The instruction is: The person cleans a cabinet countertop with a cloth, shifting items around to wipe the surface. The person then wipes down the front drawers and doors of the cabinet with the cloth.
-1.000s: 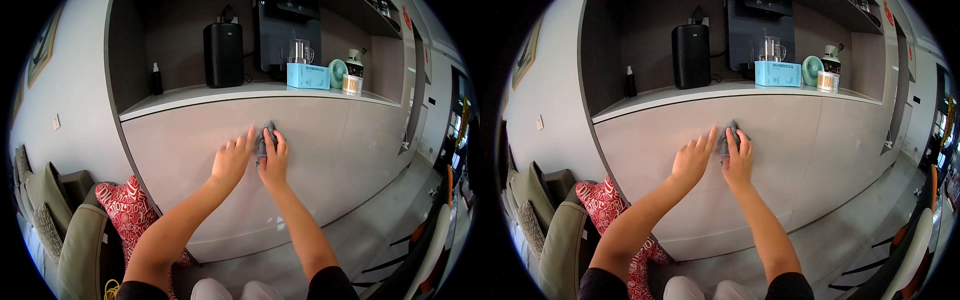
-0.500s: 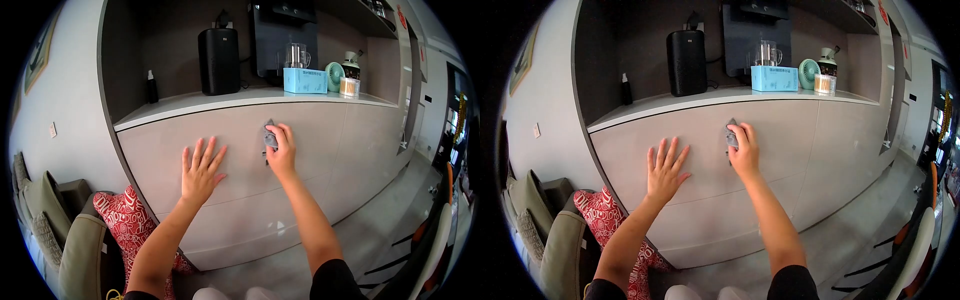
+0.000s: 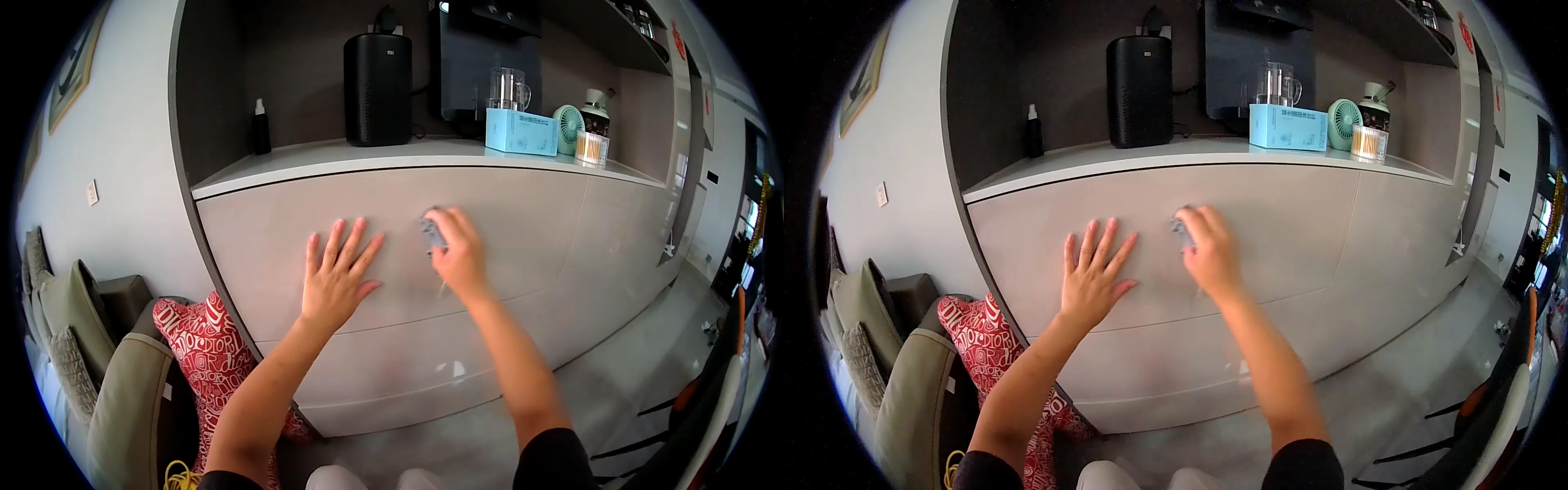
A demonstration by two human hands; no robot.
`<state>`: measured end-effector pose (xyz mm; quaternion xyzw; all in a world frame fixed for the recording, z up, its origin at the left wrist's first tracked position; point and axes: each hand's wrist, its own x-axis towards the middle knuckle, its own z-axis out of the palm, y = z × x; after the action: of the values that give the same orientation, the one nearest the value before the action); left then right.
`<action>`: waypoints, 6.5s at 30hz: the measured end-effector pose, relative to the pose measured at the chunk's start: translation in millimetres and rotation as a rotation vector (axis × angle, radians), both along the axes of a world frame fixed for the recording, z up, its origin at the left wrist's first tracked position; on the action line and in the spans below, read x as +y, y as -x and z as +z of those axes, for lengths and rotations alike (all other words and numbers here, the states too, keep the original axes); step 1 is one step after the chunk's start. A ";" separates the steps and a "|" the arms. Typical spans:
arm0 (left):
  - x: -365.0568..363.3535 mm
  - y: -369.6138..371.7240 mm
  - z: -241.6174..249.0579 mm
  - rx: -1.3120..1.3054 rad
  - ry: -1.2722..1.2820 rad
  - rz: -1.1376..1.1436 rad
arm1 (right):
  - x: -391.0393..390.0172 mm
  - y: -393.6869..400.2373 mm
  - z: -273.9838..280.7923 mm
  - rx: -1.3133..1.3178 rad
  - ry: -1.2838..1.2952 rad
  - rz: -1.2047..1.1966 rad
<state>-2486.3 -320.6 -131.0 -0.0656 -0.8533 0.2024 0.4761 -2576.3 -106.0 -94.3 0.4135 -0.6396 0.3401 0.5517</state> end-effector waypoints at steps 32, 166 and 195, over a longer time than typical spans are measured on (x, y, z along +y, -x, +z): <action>-48.7 -14.8 -45.6 -0.030 -0.083 -0.023 | -82.3 -16.9 -65.4 -0.028 -0.252 -0.183; 92.8 60.2 -155.8 -0.215 0.078 -0.192 | 110.3 95.8 -302.6 -0.769 0.811 -0.546; -16.9 -61.0 -287.0 -0.496 -0.268 0.123 | -70.5 -4.3 -324.9 -0.221 -0.156 -0.134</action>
<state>-2425.3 -337.5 -418.0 0.0023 -0.9651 0.0942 0.2443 -2572.0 -176.5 -419.2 0.3716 -0.7470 0.2953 0.4655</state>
